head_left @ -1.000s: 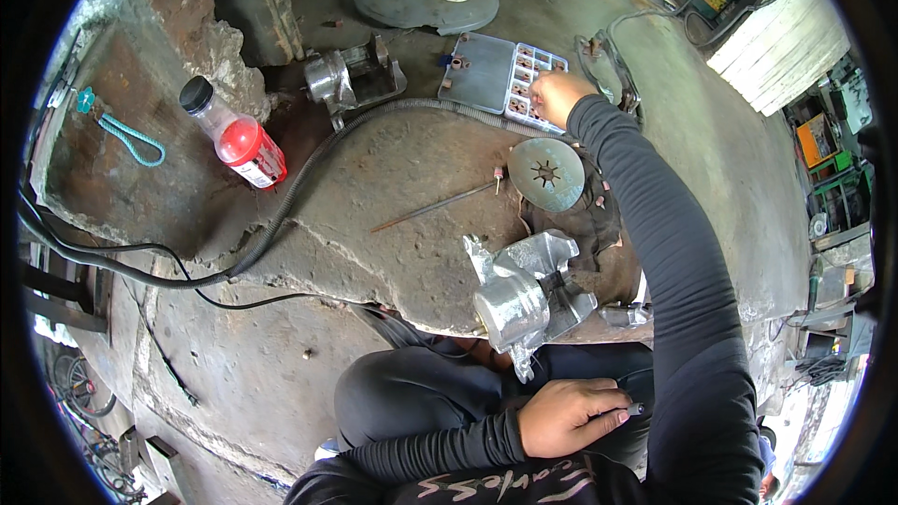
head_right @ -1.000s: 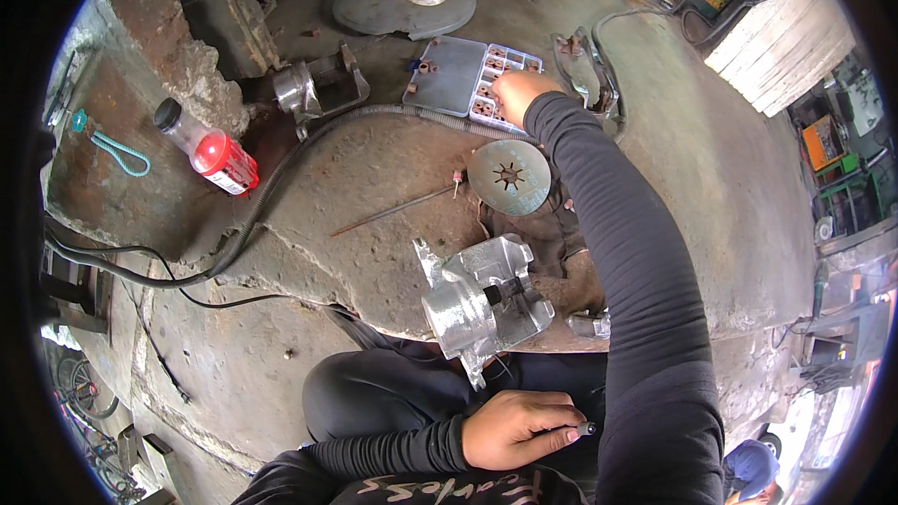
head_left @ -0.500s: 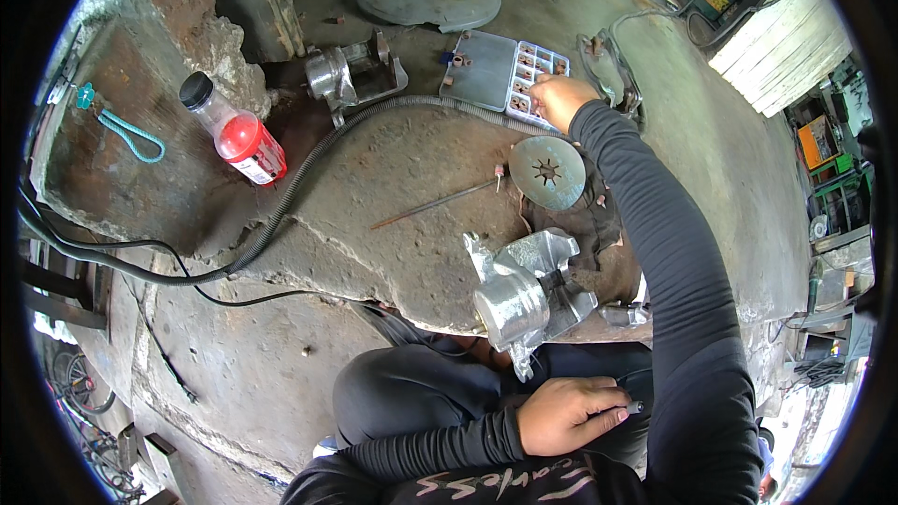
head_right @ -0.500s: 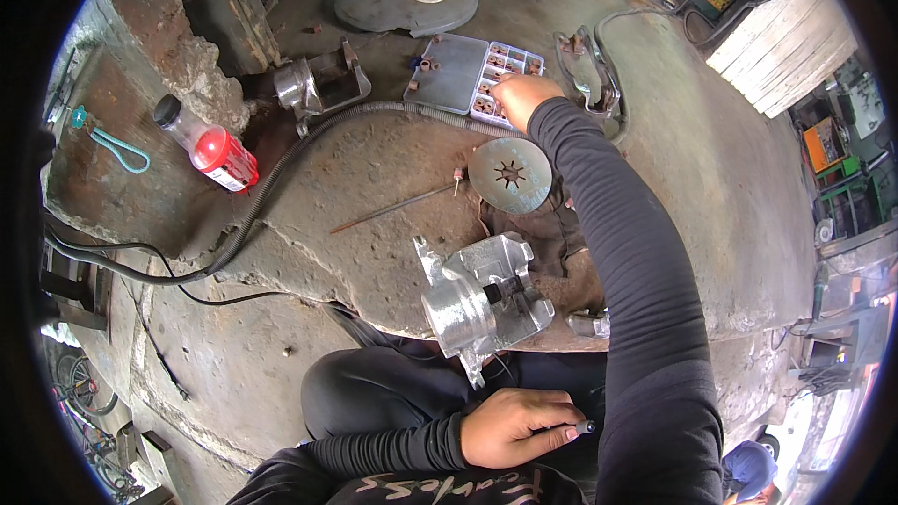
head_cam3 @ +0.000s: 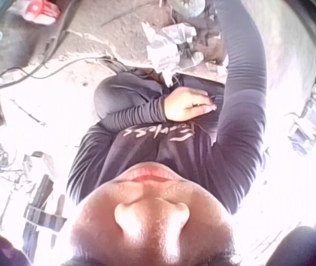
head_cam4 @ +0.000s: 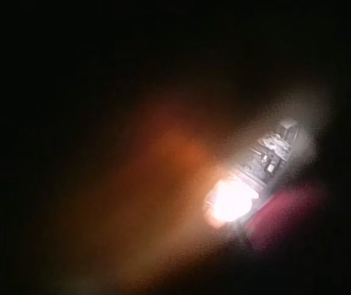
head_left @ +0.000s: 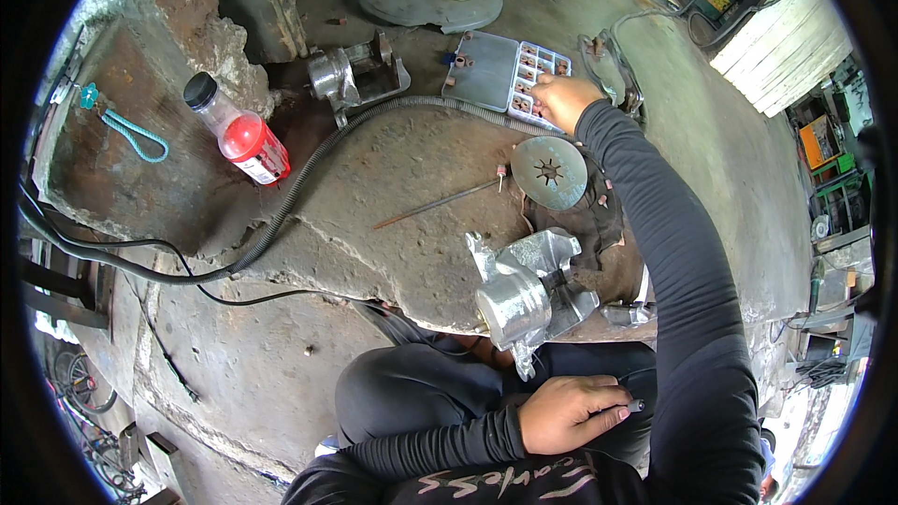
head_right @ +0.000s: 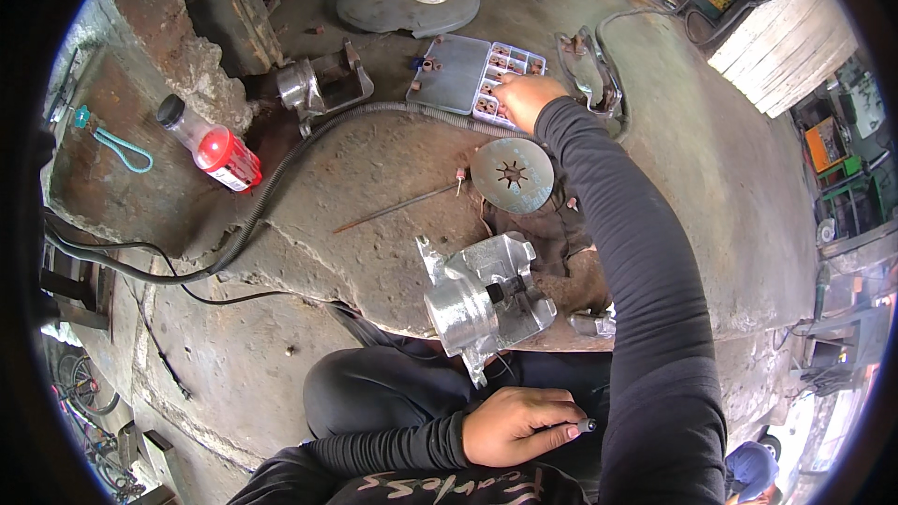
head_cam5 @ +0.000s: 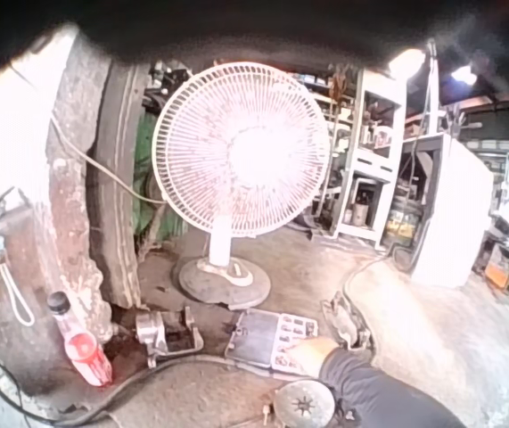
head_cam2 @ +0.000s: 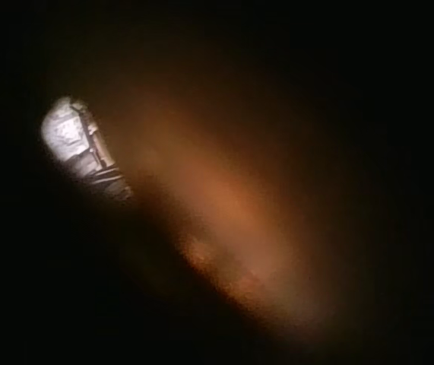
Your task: The person selects a grinding bit from a kit, attaches it to a rotary tool, and uses the tool to grind a metal part. The person holds the part with one hand and operates the tool with the other, rotating the part to access different surfaces.
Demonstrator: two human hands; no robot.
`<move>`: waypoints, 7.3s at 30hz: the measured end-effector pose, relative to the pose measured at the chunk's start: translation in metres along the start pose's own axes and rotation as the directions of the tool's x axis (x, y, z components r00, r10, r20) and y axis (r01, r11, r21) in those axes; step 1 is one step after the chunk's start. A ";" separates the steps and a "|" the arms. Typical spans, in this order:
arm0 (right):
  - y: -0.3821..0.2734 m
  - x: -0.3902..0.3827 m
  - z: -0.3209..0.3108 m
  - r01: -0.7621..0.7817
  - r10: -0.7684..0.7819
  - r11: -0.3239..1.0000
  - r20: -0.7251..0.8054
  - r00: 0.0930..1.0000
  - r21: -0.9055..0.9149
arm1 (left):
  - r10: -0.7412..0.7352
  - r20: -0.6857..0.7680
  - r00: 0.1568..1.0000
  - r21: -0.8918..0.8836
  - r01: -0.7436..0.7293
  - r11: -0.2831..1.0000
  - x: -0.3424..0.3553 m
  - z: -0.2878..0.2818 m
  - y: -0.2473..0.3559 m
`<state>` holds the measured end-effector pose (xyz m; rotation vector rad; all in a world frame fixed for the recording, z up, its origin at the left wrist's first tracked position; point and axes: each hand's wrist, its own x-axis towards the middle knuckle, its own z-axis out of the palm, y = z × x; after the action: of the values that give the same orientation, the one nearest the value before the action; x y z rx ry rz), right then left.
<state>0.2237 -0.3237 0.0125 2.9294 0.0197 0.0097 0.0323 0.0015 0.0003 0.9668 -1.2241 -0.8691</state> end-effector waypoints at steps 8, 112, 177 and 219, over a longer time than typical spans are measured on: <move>0.004 -0.001 0.000 0.014 -0.014 1.000 0.017 1.000 0.022 | 0.010 -0.003 1.000 -0.006 -0.010 1.000 0.000 0.001 -0.001; 0.006 -0.011 0.010 -0.251 0.351 0.871 -0.177 0.920 0.422 | -0.029 -0.146 0.989 0.074 0.041 0.996 0.000 0.000 0.000; -0.210 -0.322 -0.067 0.097 0.545 0.626 -0.523 0.655 0.774 | -0.082 -0.236 0.968 0.049 0.096 0.994 -0.003 0.009 -0.011; -0.175 -0.304 -0.116 0.660 0.634 -0.562 -0.253 0.731 0.498 | -0.031 -0.103 0.994 0.070 0.039 0.997 -0.003 0.011 -0.002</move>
<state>-0.0832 -0.1322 0.0879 3.7513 0.6467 3.5040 0.0204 0.0019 -0.0021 1.0809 -1.1605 -0.7975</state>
